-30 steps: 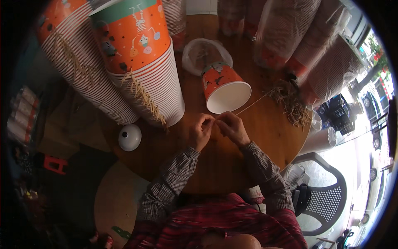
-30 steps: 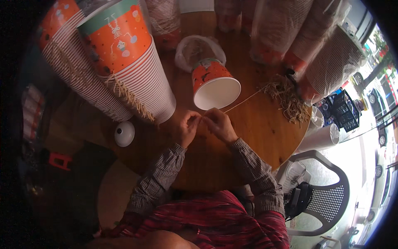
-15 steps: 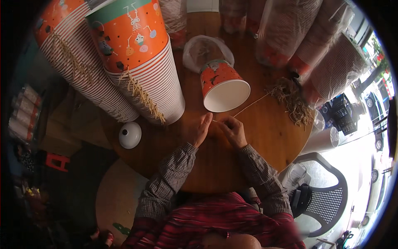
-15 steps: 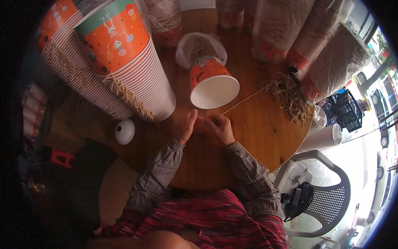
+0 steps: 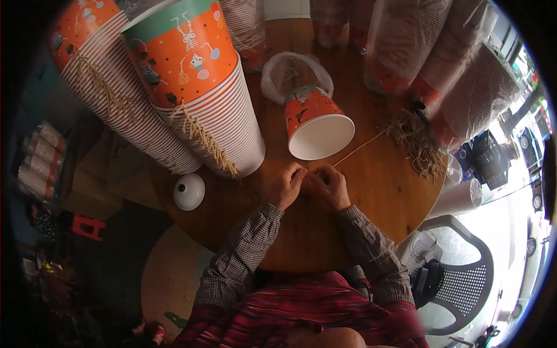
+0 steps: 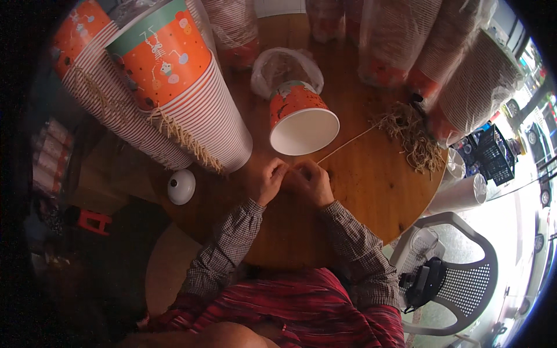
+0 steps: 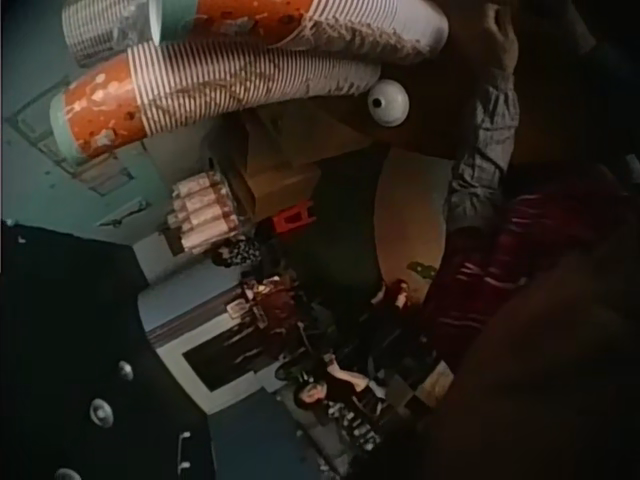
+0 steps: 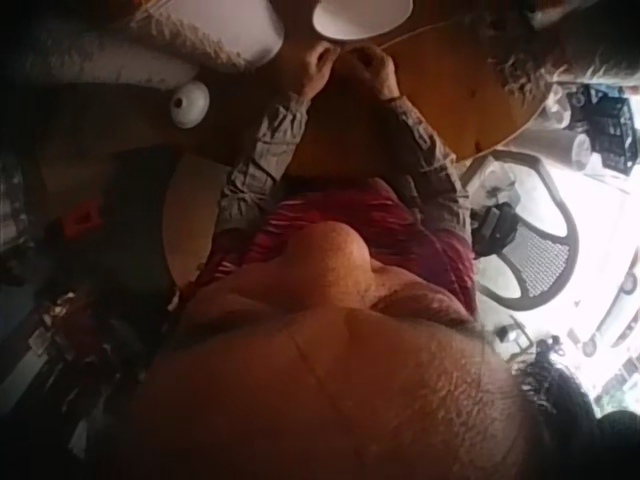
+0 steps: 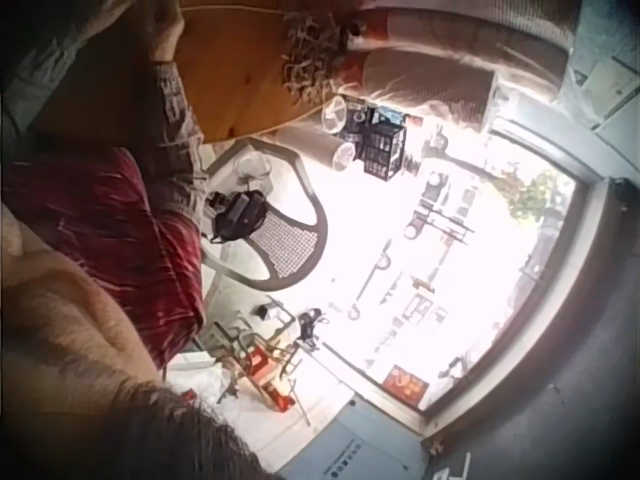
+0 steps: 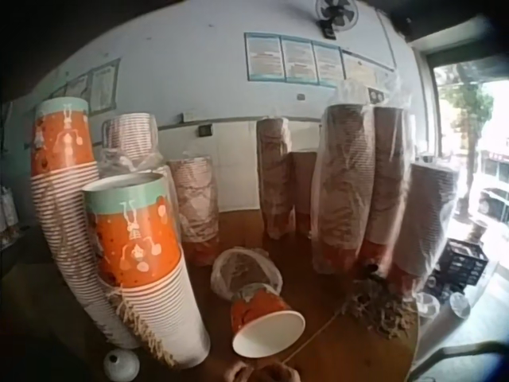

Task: Attaching string handles to decorative paper cups at a workstation.

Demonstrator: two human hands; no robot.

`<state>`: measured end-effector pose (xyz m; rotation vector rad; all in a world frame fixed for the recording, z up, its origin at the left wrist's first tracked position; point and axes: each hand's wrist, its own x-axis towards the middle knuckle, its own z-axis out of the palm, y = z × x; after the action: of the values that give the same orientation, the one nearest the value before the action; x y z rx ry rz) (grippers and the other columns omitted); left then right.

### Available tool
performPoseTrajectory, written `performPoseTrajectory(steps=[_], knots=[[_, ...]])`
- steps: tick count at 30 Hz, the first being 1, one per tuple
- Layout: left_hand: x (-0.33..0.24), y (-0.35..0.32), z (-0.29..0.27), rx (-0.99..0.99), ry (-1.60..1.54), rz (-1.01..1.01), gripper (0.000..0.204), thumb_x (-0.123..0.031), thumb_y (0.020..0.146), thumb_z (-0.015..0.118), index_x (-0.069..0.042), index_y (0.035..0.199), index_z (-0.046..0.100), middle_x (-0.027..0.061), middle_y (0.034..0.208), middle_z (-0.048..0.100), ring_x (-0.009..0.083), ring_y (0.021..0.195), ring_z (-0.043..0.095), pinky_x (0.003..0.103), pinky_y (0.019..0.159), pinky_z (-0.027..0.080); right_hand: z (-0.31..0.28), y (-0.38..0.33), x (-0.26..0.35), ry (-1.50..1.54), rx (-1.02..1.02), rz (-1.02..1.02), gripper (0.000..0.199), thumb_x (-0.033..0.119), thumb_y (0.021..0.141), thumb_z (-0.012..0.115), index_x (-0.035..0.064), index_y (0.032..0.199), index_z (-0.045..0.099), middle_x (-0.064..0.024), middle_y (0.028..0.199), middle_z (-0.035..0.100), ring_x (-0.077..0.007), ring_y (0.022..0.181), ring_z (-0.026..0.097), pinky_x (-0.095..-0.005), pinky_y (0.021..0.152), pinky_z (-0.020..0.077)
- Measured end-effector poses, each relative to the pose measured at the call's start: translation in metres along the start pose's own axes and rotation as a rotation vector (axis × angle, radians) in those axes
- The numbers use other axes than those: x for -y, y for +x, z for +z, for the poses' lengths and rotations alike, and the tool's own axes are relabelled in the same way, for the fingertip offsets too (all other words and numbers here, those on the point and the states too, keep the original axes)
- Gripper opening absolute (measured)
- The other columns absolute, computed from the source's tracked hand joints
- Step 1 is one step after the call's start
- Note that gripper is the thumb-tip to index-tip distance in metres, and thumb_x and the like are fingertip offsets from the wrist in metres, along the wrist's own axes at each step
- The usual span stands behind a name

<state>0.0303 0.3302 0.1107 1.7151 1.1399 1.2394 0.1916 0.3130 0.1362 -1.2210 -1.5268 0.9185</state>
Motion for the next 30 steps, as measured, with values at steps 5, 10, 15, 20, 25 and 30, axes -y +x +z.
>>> performPoseTrajectory(steps=[5,10,15,20,25,30], knots=[[0.003,-0.001,0.0,-0.017,0.047,0.021,0.011,-0.013,0.091,0.058,-0.003,0.092,0.056,0.0097,0.08,0.061,0.0218,0.072,0.06,0.031,0.065,0.048,-0.001,-0.002,0.008,-0.059,-0.003,0.001,0.014,0.013,0.082,0.067,0.0012,0.088,0.062,-0.0015,0.062,0.056,-0.0059,0.058,0.05,-0.024,0.053,0.0421],[-0.017,0.001,-0.004,0.036,0.151,0.055,0.006,-0.003,0.091,0.052,-0.002,0.095,0.056,0.0079,0.084,0.062,0.0164,0.079,0.061,0.027,0.07,0.048,-0.003,-0.003,0.011,-0.038,-0.048,-0.06,0.013,0.012,0.082,0.066,0.0012,0.087,0.062,-0.0036,0.063,0.056,-0.0068,0.059,0.051,-0.0249,0.055,0.0436],[-0.024,0.0,-0.004,-0.037,0.172,0.18,0.007,-0.006,0.089,0.057,-0.001,0.092,0.055,0.013,0.086,0.06,0.0277,0.078,0.061,0.034,0.067,0.049,-0.003,-0.001,0.007,-0.179,-0.044,-0.256,0.01,0.009,0.083,0.064,0.0,0.087,0.062,-0.0125,0.072,0.061,-0.0186,0.061,0.06,-0.0292,0.056,0.0474],[-0.031,0.002,-0.006,-0.035,0.276,0.209,0.008,-0.008,0.09,0.057,-0.001,0.093,0.053,0.014,0.087,0.058,0.0309,0.08,0.06,0.036,0.068,0.048,-0.007,0.001,0.005,-0.288,-0.046,-0.38,0.009,0.008,0.083,0.063,-0.0001,0.087,0.062,-0.0159,0.077,0.062,-0.0235,0.065,0.063,-0.0317,0.058,0.0492],[-0.03,0.003,-0.005,-0.045,0.315,0.251,0.008,-0.008,0.09,0.057,-0.002,0.092,0.053,0.014,0.087,0.058,0.0319,0.08,0.059,0.036,0.067,0.048,-0.006,-0.001,0.011,-0.184,-0.082,-0.185,0.01,0.01,0.084,0.063,0.0006,0.088,0.062,-0.0156,0.074,0.063,-0.0231,0.064,0.064,-0.0319,0.059,0.0502],[-0.023,0.002,-0.004,-0.066,0.323,0.254,0.007,-0.007,0.089,0.057,-0.002,0.091,0.053,0.0132,0.086,0.058,0.0321,0.079,0.06,0.036,0.066,0.048,-0.005,0.0,0.009,-0.185,-0.071,-0.157,0.011,0.012,0.085,0.063,0.0013,0.089,0.062,-0.015,0.074,0.064,-0.0219,0.063,0.065,-0.0307,0.059,0.0502]])
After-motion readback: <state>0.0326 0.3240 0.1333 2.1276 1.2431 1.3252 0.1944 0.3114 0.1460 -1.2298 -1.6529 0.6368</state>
